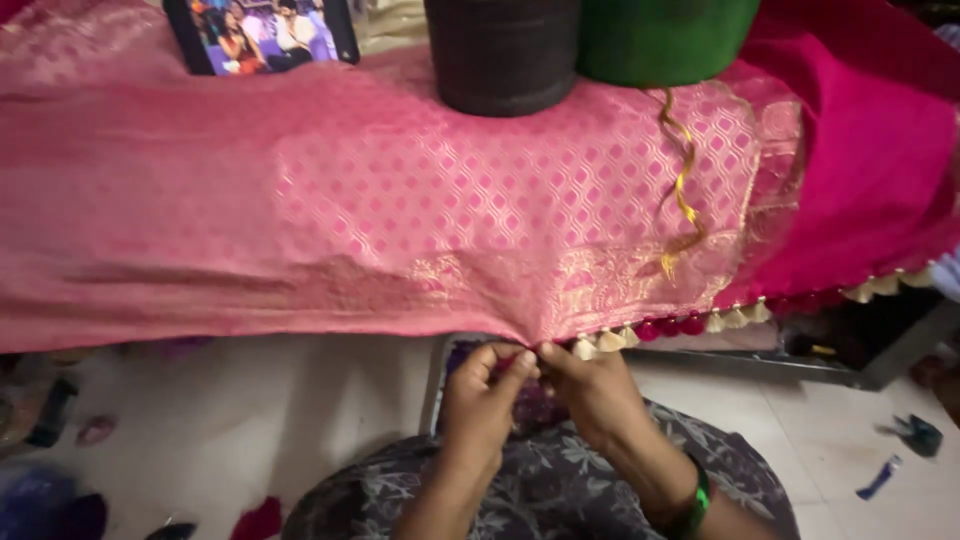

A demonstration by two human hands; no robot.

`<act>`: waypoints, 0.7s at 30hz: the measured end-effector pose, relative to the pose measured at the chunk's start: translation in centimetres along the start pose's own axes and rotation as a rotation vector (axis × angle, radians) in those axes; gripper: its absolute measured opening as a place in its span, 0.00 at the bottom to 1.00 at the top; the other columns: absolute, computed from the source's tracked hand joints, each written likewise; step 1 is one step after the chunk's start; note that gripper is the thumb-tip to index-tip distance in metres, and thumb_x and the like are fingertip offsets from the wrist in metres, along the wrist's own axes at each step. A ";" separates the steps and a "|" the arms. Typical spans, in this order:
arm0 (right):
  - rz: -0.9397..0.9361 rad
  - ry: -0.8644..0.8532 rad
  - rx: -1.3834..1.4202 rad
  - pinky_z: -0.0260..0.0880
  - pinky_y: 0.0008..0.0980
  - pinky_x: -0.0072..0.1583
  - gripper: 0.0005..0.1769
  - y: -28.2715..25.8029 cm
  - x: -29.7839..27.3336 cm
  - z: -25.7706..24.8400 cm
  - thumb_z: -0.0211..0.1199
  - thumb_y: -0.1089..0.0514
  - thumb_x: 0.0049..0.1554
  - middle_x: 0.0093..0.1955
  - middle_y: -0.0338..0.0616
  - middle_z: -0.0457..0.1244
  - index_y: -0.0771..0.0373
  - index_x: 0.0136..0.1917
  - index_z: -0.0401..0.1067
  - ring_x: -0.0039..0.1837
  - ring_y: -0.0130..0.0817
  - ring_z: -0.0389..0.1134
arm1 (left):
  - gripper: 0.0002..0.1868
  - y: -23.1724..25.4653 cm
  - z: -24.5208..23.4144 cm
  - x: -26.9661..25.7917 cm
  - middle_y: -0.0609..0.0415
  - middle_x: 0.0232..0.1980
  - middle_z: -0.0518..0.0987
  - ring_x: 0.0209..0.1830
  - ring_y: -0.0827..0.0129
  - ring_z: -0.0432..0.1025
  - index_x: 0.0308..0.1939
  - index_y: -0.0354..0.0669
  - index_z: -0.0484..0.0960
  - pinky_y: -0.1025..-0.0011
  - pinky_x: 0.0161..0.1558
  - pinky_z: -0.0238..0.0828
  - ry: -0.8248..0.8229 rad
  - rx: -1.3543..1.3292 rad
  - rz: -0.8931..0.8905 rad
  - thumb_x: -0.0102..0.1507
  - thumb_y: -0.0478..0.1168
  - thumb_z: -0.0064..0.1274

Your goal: The person sits on the floor beneath a draped pink brocade fabric and ties pink tassels and pompom trims onto its lower edge by hand. They cut pink tassel cord with scissors, use a blue comb-like tool to shape the tassel strands, and continue fastening tassels along the fabric edge.

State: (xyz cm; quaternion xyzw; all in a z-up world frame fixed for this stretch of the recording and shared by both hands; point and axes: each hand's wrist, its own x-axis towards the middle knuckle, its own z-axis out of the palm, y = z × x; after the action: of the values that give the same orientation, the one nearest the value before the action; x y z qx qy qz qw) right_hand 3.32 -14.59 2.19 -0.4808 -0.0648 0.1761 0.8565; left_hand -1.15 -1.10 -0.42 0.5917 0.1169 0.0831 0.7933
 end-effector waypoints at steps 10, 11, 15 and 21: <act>-0.143 0.133 -0.378 0.67 0.31 0.42 0.06 3.0 -1.9 -4.1 0.67 0.65 0.55 0.40 0.43 0.69 0.66 0.47 0.79 0.39 0.31 0.67 | 0.06 -1.1 0.4 0.3 0.55 0.35 0.84 0.36 0.76 0.77 0.42 0.35 0.83 0.75 0.44 0.73 0.019 -0.049 0.159 0.64 0.35 0.59; -0.271 0.140 -0.657 0.69 0.31 0.42 0.07 2.6 -2.4 -4.1 0.68 0.64 0.54 0.39 0.44 0.69 0.65 0.47 0.81 0.39 0.32 0.68 | 0.06 -1.1 0.2 0.3 0.55 0.35 0.84 0.36 0.75 0.77 0.42 0.35 0.83 0.75 0.44 0.73 0.011 -0.056 0.169 0.64 0.35 0.59; -0.737 -0.017 -1.137 0.71 0.31 0.46 0.11 -1.2 -3.8 -3.4 0.67 0.65 0.51 0.43 0.44 0.68 0.63 0.49 0.80 0.45 0.35 0.71 | 0.06 -0.4 0.0 0.1 0.55 0.36 0.84 0.37 0.76 0.77 0.42 0.34 0.83 0.76 0.44 0.73 0.000 -0.037 0.198 0.64 0.34 0.59; -1.211 -0.507 -1.474 0.72 0.39 0.48 0.21 -8.7 -3.5 1.4 0.65 0.65 0.42 0.49 0.43 0.66 0.62 0.52 0.77 0.50 0.43 0.71 | 0.05 1.7 -0.3 -1.2 0.56 0.35 0.84 0.35 0.77 0.75 0.39 0.36 0.85 0.75 0.41 0.73 0.033 0.101 0.251 0.63 0.35 0.60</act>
State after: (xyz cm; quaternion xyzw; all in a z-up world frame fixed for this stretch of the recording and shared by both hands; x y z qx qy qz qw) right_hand 1.72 -18.86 10.47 -0.7276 -0.5753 -0.2787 0.2489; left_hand -2.34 -0.62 1.22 0.6392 0.0591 0.1858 0.7439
